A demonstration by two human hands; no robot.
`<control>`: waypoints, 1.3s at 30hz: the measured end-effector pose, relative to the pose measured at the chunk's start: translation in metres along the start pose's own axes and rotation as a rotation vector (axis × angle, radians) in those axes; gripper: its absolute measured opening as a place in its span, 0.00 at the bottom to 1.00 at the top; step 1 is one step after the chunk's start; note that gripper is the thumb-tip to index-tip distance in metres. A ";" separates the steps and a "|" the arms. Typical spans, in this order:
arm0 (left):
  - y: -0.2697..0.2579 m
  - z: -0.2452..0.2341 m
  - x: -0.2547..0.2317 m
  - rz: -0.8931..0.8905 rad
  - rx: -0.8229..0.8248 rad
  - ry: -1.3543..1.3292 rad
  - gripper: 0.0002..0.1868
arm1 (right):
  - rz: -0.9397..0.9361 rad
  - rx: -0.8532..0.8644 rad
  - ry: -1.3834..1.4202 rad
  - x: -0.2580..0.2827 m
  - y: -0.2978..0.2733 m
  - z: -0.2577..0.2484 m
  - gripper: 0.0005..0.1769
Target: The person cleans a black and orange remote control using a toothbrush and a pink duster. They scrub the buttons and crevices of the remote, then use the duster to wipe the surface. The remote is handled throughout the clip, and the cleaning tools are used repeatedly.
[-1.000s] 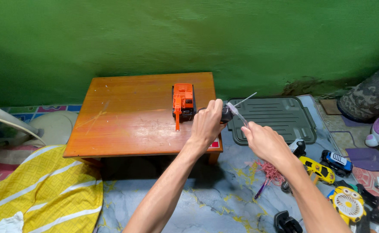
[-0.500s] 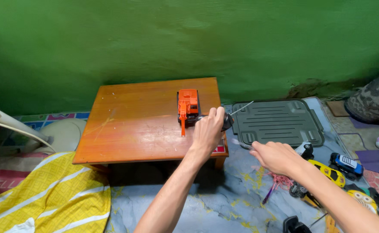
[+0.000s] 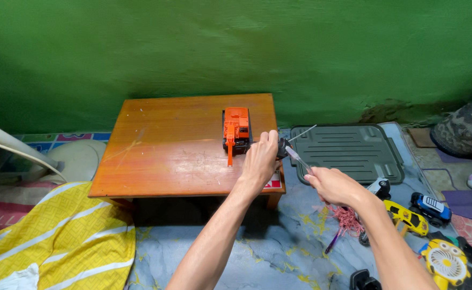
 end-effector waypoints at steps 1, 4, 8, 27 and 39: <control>0.000 0.000 -0.001 0.006 0.002 0.000 0.30 | -0.060 -0.027 -0.017 0.004 -0.003 -0.001 0.23; -0.002 0.004 -0.006 0.041 -0.004 -0.018 0.30 | -0.139 -0.104 -0.085 0.008 -0.010 -0.005 0.22; -0.006 0.014 -0.016 0.139 -0.031 -0.054 0.29 | -0.017 -0.221 -0.169 0.004 -0.014 -0.017 0.23; 0.001 0.017 -0.001 0.191 -0.158 0.021 0.22 | -0.055 -0.255 -0.125 0.038 -0.037 -0.022 0.23; 0.001 0.033 -0.014 0.329 -0.162 0.122 0.19 | 0.007 -0.102 -0.288 0.012 -0.051 -0.026 0.22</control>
Point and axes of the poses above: each hand's wrist, its own y-axis towards the middle knuckle, its own z-axis out of the palm, x = y × z, the point moved 3 cm from there along y, towards the middle knuckle, and after that the axes turned 13 degrees about -x, right-handed, at the moved point
